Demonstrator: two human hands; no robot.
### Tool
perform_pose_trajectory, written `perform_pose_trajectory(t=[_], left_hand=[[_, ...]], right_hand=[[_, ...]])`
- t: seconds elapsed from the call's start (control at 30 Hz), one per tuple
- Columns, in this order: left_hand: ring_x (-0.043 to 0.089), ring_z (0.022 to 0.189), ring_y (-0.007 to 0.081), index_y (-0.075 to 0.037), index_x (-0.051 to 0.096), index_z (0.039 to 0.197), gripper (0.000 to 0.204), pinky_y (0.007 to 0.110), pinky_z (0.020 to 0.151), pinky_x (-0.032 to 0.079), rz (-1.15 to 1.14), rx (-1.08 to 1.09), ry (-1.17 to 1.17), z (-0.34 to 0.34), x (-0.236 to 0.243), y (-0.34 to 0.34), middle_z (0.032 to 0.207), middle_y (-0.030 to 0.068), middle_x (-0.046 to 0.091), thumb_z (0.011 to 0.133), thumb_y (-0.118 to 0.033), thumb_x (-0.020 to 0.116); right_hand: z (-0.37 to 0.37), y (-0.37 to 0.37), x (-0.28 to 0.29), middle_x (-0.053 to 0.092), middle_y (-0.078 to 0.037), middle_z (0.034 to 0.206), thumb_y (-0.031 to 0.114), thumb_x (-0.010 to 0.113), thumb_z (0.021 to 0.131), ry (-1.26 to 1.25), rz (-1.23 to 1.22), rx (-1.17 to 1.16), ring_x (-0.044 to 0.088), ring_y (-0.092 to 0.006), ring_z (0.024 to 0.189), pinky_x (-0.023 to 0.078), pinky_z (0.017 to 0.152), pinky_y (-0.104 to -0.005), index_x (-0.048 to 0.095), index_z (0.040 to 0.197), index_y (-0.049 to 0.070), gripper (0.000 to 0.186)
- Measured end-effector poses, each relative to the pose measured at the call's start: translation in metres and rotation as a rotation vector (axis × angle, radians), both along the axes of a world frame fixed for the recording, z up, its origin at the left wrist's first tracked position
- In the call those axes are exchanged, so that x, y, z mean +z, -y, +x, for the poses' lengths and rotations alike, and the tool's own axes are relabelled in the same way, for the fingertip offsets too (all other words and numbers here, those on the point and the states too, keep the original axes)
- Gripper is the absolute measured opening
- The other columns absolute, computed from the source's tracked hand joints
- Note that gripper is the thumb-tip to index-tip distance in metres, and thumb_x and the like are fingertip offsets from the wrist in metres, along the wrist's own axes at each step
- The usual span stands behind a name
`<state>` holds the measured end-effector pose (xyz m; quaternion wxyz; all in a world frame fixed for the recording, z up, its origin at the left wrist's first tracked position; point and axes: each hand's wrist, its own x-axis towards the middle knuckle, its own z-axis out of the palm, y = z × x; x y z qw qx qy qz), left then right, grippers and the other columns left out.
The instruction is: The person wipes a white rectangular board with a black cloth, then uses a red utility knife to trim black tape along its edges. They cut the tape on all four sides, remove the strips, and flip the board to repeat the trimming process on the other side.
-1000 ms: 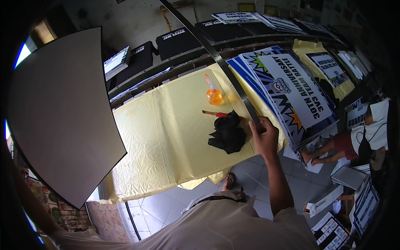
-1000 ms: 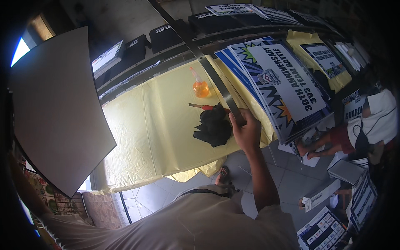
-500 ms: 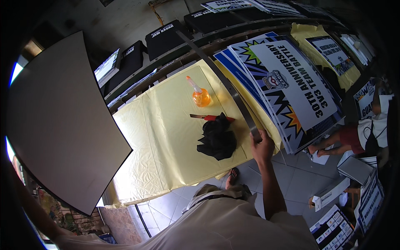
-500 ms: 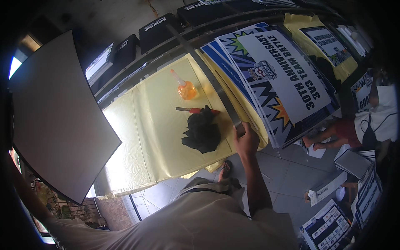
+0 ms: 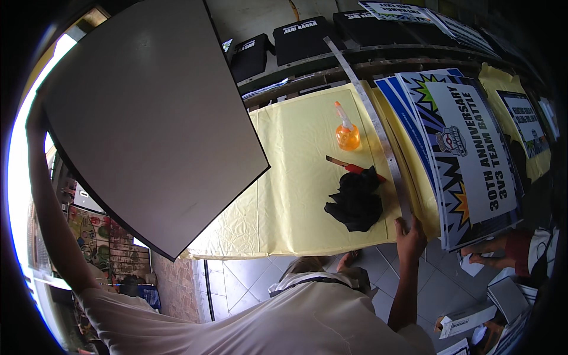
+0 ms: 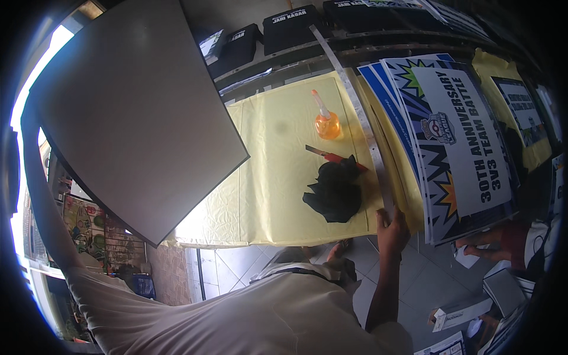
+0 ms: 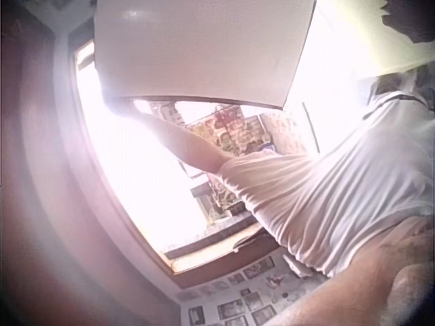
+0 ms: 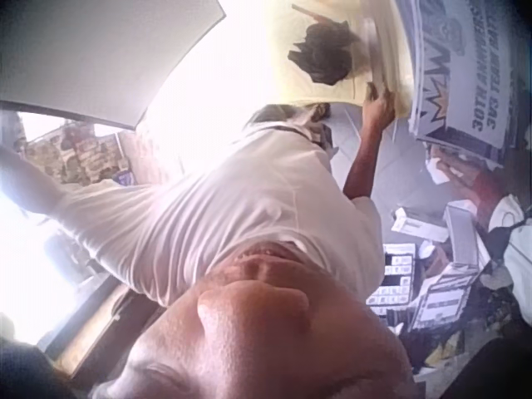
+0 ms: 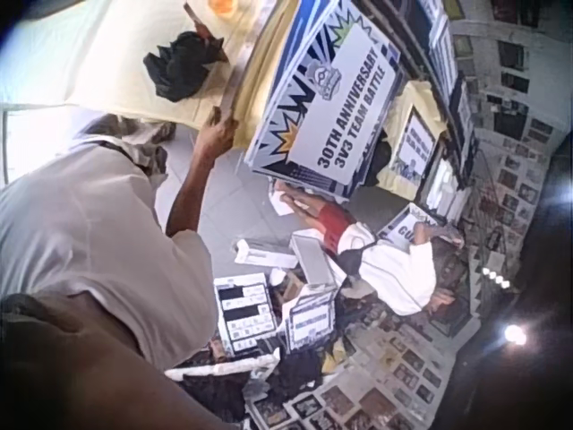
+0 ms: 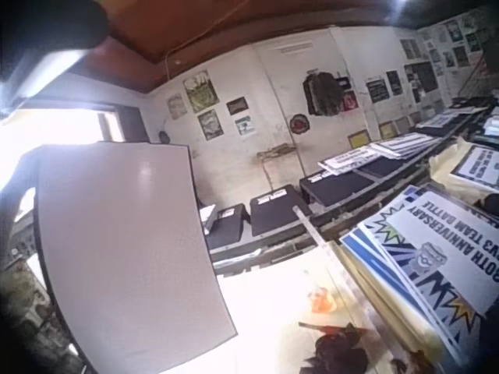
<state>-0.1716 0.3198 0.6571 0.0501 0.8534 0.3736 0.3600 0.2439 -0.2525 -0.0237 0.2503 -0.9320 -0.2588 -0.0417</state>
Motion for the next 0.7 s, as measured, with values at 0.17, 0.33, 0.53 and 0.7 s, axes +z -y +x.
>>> perform_pose_trajectory(t=[0.17,0.33,0.53,0.7], left_hand=[[0.062,0.118,0.0165,-0.005,0.056,0.142,0.048,0.033,0.102,0.048,0.006,-0.039,0.023,0.01,-0.001,-0.007,0.131,0.0064,0.065,0.103,-0.031,0.061],[0.062,0.118,0.0165,-0.005,0.056,0.143,0.047,0.033,0.102,0.048,-0.009,-0.06,0.048,0.006,-0.002,-0.027,0.131,0.0066,0.065,0.104,-0.031,0.061],[0.062,0.118,0.0165,-0.005,0.056,0.143,0.047,0.033,0.102,0.048,-0.132,-0.077,0.14,-0.047,-0.018,-0.072,0.131,0.0067,0.065,0.104,-0.031,0.06],[0.062,0.118,0.0164,-0.004,0.056,0.143,0.046,0.032,0.102,0.048,-0.438,-0.086,0.309,-0.173,-0.095,-0.162,0.131,0.0068,0.065,0.105,-0.031,0.059]], right_hand=[[-0.001,0.007,-0.015,0.062,-0.026,0.12,0.037,0.067,0.097,0.222,-0.182,-0.061,0.063,-0.0416,0.113,0.056,0.089,-0.0497,0.063,0.13,0.006,0.046],[-0.016,-0.011,0.034,0.054,-0.024,0.13,0.038,0.064,0.099,-0.089,-0.338,-0.136,0.055,-0.0405,0.126,0.053,0.098,-0.0495,0.059,0.136,0.007,0.049],[-0.042,-0.04,0.053,0.054,-0.022,0.132,0.033,0.068,0.097,0.108,0.092,-0.082,0.053,-0.0408,0.128,0.047,0.103,-0.0523,0.052,0.142,0.006,0.054],[-0.082,-0.104,0.078,0.033,-0.026,0.156,0.035,0.085,0.08,-0.006,0.177,0.258,0.035,-0.0469,0.144,0.035,0.117,-0.0552,0.036,0.157,0.011,0.094]])
